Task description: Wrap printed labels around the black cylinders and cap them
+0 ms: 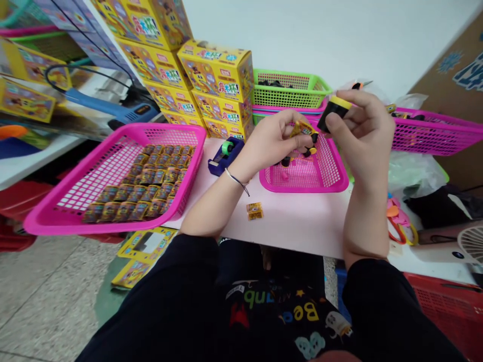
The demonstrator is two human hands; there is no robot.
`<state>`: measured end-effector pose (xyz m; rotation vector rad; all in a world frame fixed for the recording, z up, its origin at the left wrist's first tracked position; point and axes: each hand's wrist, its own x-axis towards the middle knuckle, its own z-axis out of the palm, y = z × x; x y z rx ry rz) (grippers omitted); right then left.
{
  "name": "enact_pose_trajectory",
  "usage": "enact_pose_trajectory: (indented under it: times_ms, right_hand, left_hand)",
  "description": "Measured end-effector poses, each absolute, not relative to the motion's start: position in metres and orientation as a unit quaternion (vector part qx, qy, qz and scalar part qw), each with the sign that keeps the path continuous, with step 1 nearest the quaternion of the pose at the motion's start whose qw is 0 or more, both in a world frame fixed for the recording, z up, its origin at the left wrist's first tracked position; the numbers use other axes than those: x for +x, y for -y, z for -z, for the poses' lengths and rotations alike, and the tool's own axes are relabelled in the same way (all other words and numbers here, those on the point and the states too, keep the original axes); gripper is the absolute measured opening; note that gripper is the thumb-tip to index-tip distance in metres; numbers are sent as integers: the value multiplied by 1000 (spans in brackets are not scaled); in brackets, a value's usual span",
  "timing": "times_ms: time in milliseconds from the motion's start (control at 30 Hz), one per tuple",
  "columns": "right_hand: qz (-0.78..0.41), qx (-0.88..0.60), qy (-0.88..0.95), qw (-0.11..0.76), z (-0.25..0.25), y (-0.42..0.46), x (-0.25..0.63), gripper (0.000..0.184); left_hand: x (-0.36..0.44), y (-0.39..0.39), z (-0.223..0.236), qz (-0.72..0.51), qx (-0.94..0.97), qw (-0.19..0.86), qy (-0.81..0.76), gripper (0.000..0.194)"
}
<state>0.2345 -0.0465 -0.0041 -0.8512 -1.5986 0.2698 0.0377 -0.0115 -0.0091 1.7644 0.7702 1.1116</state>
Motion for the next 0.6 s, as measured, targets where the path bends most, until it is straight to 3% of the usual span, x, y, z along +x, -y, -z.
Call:
enact_pose_trajectory:
  times_ms: [200, 367, 500, 600]
  right_hand:
    - [-189, -314, 676, 640, 2, 53, 222, 20]
    - [-177, -321, 730, 576, 10, 54, 214, 48]
    - [-172, -349, 712, 584, 13, 49, 215, 49]
    - [-134, -359, 693, 610, 12, 45, 219, 50]
  left_hand:
    - [38, 16, 4, -382, 705, 523, -289, 20]
    - [33, 17, 3, -365, 720, 522, -276, 24]
    - [29, 15, 5, -340, 721, 539, -271, 18]
    - [30, 14, 6, -415, 714, 483, -291, 31]
